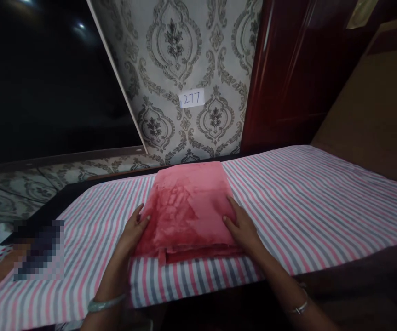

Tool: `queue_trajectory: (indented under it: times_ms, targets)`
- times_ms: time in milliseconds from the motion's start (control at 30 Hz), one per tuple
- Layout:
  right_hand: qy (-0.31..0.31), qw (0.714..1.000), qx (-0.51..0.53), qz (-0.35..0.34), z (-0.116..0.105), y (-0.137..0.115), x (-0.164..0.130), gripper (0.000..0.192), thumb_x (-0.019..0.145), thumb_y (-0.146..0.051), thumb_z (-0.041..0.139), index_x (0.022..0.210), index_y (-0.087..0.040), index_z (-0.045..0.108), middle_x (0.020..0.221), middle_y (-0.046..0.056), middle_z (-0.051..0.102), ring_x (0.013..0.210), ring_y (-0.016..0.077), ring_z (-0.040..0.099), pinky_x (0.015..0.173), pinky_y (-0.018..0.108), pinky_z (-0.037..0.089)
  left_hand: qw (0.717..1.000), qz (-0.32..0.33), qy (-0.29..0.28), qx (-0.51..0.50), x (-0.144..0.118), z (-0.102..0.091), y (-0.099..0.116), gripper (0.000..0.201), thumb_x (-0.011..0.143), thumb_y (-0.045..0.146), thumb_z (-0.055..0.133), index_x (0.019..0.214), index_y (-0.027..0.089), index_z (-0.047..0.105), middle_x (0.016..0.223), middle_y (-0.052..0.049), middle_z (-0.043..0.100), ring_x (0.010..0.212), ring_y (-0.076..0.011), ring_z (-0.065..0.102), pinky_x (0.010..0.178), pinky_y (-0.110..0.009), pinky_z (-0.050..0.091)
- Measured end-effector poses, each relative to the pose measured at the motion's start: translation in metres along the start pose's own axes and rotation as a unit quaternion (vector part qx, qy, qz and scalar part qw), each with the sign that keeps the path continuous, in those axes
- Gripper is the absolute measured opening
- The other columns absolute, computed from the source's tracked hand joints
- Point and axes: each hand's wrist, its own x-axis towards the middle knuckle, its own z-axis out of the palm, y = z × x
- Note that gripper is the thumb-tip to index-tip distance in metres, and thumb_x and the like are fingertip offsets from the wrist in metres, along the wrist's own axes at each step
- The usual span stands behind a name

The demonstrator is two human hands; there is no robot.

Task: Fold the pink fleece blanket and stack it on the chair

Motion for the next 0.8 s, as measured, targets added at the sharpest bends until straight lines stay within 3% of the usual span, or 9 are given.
queue_trajectory:
  times_ms: [100,167,267,367,467,567,633,733,800]
  targets:
    - [-0.005,0.998,0.063,0.017,-0.014,-0.006,0.013,0.068,0.083,-0.037,0.053,0.148,-0.019,0.047,0.146,0.011,0.053,0.136,0.0278,0.049,0.115,0.047,0.037,0.996,-0.001,-0.021,-0.091,-0.013,0.002,0.015,0.073,0.082,0.033,0.069,0.149,0.021,0.044,0.126,-0.013,0.067,0.116,-0.0252,0.066,0.092,-0.036,0.057]
    - [-0.010,0.996,0.088,0.017,-0.030,-0.007,0.019,0.066,0.083,-0.038,0.055,0.147,-0.021,0.049,0.149,0.009,0.051,0.139,0.0261,0.045,0.117,0.045,0.034,0.995,0.036,-0.032,-0.086,-0.020,0.001,0.019,0.076,0.081,0.039,0.068,0.150,0.024,0.041,0.131,-0.011,0.065,0.117,-0.0252,0.065,0.092,-0.036,0.057]
    - [-0.058,0.995,0.075,0.015,-0.054,0.004,0.017,0.066,0.082,-0.044,0.059,0.144,-0.022,0.053,0.149,0.009,0.052,0.139,0.0278,0.046,0.116,0.045,0.036,0.994,0.091,-0.063,0.000,-0.025,-0.005,0.006,0.071,0.076,0.047,0.066,0.142,0.023,0.052,0.131,-0.010,0.065,0.121,-0.0278,0.062,0.094,-0.037,0.055]
    - [-0.118,0.992,0.024,0.043,-0.069,0.023,0.012,0.069,0.083,-0.053,0.056,0.143,-0.019,0.054,0.138,0.013,0.061,0.123,0.0310,0.061,0.104,0.048,0.049,0.986,0.119,-0.036,0.113,-0.016,-0.009,-0.012,0.071,0.076,0.052,0.061,0.137,0.017,0.056,0.126,-0.014,0.066,0.109,-0.0294,0.067,0.087,-0.042,0.058]
    - [-0.068,0.997,-0.038,0.022,-0.073,0.027,0.029,0.067,0.090,-0.054,0.047,0.146,-0.018,0.050,0.133,0.015,0.063,0.113,0.0302,0.065,0.097,0.050,0.053,0.962,0.201,0.012,0.184,0.007,-0.001,-0.007,0.071,0.082,0.053,0.051,0.141,0.014,0.050,0.143,-0.018,0.054,0.115,-0.0308,0.064,0.091,-0.047,0.057]
    - [-0.044,0.989,-0.108,-0.089,-0.058,0.002,0.074,0.060,0.094,-0.042,0.042,0.149,-0.019,0.047,0.146,0.012,0.054,0.134,0.0279,0.051,0.113,0.050,0.040,0.932,0.265,-0.015,0.246,0.036,0.029,0.033,0.065,0.087,0.046,0.047,0.144,0.014,0.049,0.154,-0.016,0.045,0.142,-0.0296,0.043,0.114,-0.047,0.041]
    - [-0.103,0.972,-0.166,-0.129,-0.035,-0.027,0.113,0.061,0.093,-0.031,0.040,0.151,-0.014,0.044,0.153,0.012,0.046,0.142,0.0257,0.041,0.119,0.047,0.032,0.912,0.261,-0.063,0.311,0.055,0.057,0.069,0.061,0.092,0.038,0.044,0.146,0.011,0.046,0.158,-0.016,0.039,0.148,-0.0265,0.034,0.120,-0.043,0.032]
    - [-0.196,0.941,-0.262,-0.090,0.009,-0.068,0.162,0.063,0.094,-0.022,0.036,0.155,-0.006,0.036,0.161,0.015,0.031,0.149,0.0274,0.029,0.120,0.048,0.029,0.882,0.242,-0.089,0.394,0.074,0.098,0.108,0.059,0.095,0.031,0.040,0.150,0.009,0.041,0.162,-0.017,0.033,0.150,-0.0270,0.029,0.122,-0.045,0.027]
    - [-0.219,0.925,-0.302,-0.070,0.037,-0.081,0.180,0.062,0.096,-0.021,0.033,0.156,-0.010,0.033,0.163,0.012,0.025,0.151,0.0281,0.022,0.119,0.052,0.027,0.874,0.239,-0.081,0.414,0.080,0.119,0.111,0.058,0.097,0.033,0.039,0.151,0.012,0.040,0.163,-0.016,0.031,0.151,-0.0311,0.025,0.121,-0.054,0.024]
